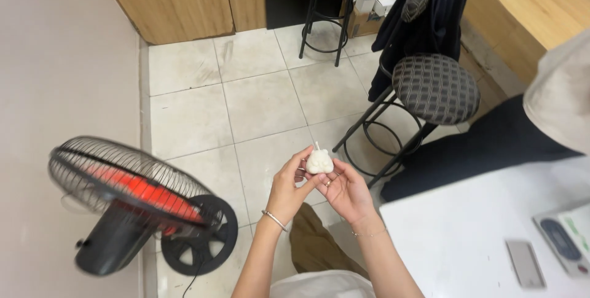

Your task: Selecting decorative candles from a display shelf and placing them on a workbench.

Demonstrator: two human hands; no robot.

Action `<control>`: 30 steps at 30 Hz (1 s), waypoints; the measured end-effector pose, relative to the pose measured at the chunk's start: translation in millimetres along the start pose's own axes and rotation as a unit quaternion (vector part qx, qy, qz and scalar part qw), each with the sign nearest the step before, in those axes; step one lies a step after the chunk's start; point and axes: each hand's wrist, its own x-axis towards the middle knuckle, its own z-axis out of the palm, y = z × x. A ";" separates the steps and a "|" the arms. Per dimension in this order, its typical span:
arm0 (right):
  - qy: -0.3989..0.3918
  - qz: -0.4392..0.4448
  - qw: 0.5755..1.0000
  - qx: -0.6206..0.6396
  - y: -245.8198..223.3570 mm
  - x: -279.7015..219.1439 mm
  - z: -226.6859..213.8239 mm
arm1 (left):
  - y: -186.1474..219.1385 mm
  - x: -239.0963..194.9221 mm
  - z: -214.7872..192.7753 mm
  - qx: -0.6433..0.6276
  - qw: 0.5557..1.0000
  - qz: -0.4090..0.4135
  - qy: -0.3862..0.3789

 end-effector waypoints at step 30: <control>0.076 -0.210 0.973 0.054 -297.4 449.6 62.1 | -46.1 618.6 43.7 0.009 0.972 0.063 -0.225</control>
